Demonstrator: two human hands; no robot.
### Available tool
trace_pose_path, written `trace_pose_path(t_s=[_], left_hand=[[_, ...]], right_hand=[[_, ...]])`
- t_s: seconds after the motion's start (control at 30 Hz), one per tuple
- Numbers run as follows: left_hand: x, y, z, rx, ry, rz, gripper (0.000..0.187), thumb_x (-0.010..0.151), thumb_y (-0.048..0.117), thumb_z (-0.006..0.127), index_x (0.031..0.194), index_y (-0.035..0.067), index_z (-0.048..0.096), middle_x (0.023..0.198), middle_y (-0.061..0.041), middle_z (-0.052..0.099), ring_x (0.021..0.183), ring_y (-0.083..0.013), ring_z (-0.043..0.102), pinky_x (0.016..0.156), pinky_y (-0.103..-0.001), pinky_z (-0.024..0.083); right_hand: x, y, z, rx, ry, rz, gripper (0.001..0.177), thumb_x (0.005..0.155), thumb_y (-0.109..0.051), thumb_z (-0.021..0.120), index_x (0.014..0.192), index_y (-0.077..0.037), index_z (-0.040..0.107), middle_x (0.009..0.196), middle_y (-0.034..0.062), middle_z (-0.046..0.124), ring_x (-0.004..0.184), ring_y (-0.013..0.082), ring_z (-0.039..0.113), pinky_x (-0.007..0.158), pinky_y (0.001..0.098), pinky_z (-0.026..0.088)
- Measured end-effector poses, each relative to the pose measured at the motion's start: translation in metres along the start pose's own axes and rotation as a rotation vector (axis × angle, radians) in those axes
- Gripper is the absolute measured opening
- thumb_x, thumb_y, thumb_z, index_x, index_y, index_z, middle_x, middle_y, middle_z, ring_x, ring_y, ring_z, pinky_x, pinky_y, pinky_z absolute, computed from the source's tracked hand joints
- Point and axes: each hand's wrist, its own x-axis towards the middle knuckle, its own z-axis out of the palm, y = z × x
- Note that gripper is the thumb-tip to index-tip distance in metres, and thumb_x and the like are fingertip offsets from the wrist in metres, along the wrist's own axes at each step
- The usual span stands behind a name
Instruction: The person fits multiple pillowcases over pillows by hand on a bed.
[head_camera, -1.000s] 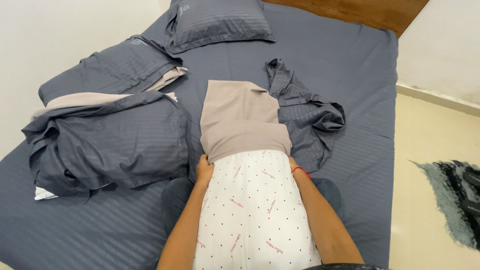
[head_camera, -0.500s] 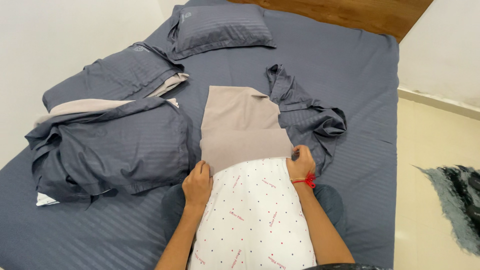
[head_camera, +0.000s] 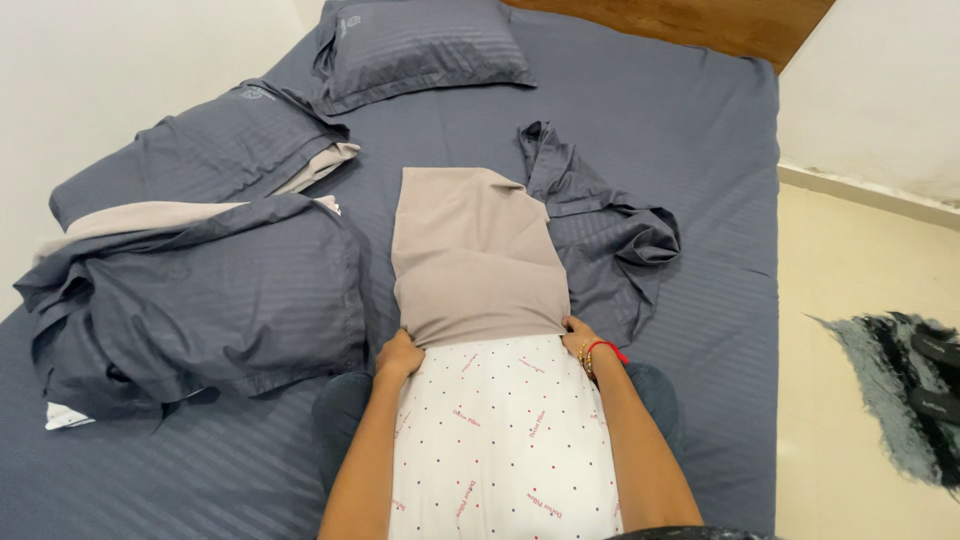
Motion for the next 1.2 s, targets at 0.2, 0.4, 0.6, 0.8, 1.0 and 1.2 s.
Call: trace_pose_path(t_s=[0.2, 0.4, 0.6, 0.8, 1.0, 1.2], left_hand=[[0.031, -0.019, 0.021, -0.469, -0.013, 0.009, 0.067, 0.082, -0.003, 0.062, 0.147, 0.004, 0.047, 0.143, -0.024, 0.057, 0.129, -0.0378, 0.056, 0.106, -0.039, 0.046], [0.008, -0.014, 0.002, -0.813, -0.082, 0.135, 0.052, 0.085, -0.008, 0.056, 0.138, -0.005, 0.055, 0.131, -0.024, 0.066, 0.115, -0.0324, 0.065, 0.095, -0.039, 0.053], [-0.025, 0.010, -0.047, -0.996, 0.188, 0.486, 0.058, 0.079, -0.014, 0.055, 0.136, -0.002, 0.052, 0.131, -0.021, 0.064, 0.115, -0.0281, 0.064, 0.095, -0.034, 0.052], [0.016, -0.020, -0.023, 0.066, 0.068, 0.234, 0.067, 0.083, 0.008, 0.069, 0.145, 0.004, 0.043, 0.134, -0.028, 0.061, 0.126, -0.0406, 0.059, 0.106, -0.042, 0.048], [0.036, -0.021, -0.003, 0.230, -0.073, -0.013, 0.071, 0.089, 0.018, 0.067, 0.153, 0.013, 0.037, 0.142, -0.023, 0.058, 0.132, -0.0379, 0.058, 0.108, -0.044, 0.048], [0.016, -0.001, -0.012, 0.494, -0.128, -0.147, 0.049, 0.097, 0.024, 0.058, 0.146, 0.025, 0.057, 0.147, -0.005, 0.060, 0.133, -0.0269, 0.060, 0.102, -0.047, 0.052]], right_hand=[[0.002, -0.008, 0.006, 0.225, 0.120, -0.031, 0.050, 0.081, -0.001, 0.053, 0.129, -0.008, 0.065, 0.121, 0.0111, 0.072, 0.110, 0.0230, 0.066, 0.094, 0.0294, 0.049], [-0.009, -0.005, 0.004, 0.485, 0.307, -0.390, 0.036, 0.083, 0.007, 0.056, 0.114, 0.000, 0.072, 0.101, 0.0150, 0.077, 0.077, 0.0143, 0.066, 0.067, 0.0330, 0.049], [-0.025, -0.049, -0.010, 0.297, 0.452, -0.378, 0.048, 0.079, 0.008, 0.057, 0.125, -0.002, 0.065, 0.114, 0.0148, 0.076, 0.069, 0.0231, 0.063, 0.066, 0.0357, 0.050], [0.009, -0.032, 0.011, -0.144, 0.318, -0.242, 0.047, 0.082, -0.017, 0.069, 0.128, -0.014, 0.067, 0.115, 0.0200, 0.071, 0.104, 0.0372, 0.064, 0.088, 0.0370, 0.048], [0.039, -0.011, 0.013, -0.147, 0.209, -0.174, 0.034, 0.076, -0.016, 0.064, 0.109, -0.008, 0.070, 0.098, 0.0185, 0.074, 0.090, 0.0344, 0.072, 0.085, 0.0373, 0.055], [0.050, -0.009, 0.010, -0.125, 0.065, -0.015, 0.034, 0.076, -0.014, 0.062, 0.108, -0.006, 0.068, 0.095, 0.0192, 0.078, 0.092, 0.0294, 0.074, 0.087, 0.0368, 0.054]])
